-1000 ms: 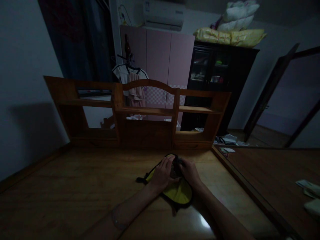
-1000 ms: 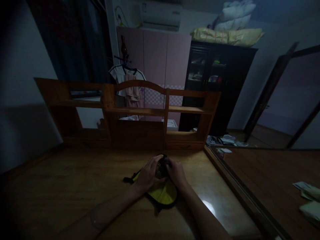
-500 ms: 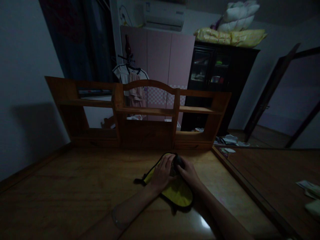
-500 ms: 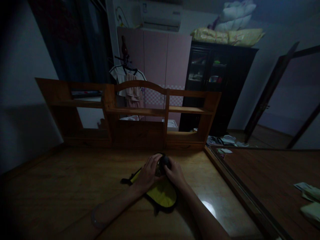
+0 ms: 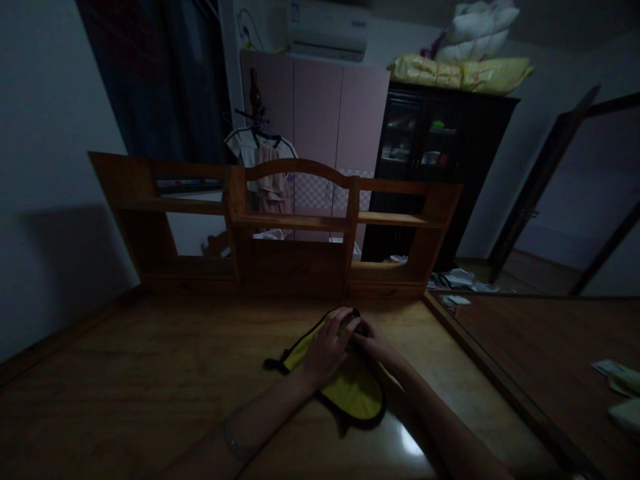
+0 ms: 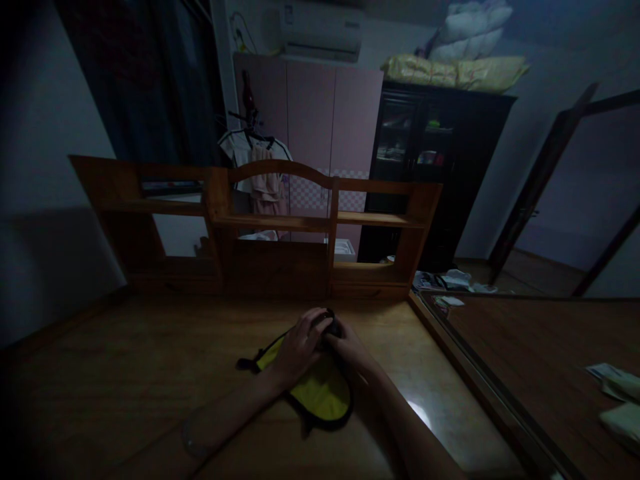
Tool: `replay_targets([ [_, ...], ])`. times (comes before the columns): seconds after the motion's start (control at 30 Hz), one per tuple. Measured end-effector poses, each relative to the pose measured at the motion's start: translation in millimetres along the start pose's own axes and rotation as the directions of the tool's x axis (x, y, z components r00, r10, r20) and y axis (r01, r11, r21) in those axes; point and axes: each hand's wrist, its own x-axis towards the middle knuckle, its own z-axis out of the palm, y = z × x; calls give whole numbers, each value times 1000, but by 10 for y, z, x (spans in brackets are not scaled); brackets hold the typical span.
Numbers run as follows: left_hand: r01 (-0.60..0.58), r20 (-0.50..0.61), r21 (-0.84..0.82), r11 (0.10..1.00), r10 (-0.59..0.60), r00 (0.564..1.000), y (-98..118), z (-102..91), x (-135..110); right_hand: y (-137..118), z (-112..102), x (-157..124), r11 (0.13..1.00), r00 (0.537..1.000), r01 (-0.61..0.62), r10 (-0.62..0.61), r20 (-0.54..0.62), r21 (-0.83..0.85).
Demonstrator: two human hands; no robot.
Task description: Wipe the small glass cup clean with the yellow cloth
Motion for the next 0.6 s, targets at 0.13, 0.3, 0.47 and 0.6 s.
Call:
replay_targets([
  [0.13,-28,-30,42,999,29,999,-22,23,11,-51,27,-19,999,999,24,-23,-25,39],
  [0.3,-44,-32,27,999,45,998,-17,-10,30,-106,16,-57,983,986,116,-131,-100,-144],
  [0.47,4,-25,-20,1000,-4,1000,19,-45,43,-112,-67,-92,898,979,95,-162,-123,-430],
  [0.6,20,7,-99,995,-20,1000,34,-78,47,-112,-89,-100,866,977,97,-178,-121,-491],
])
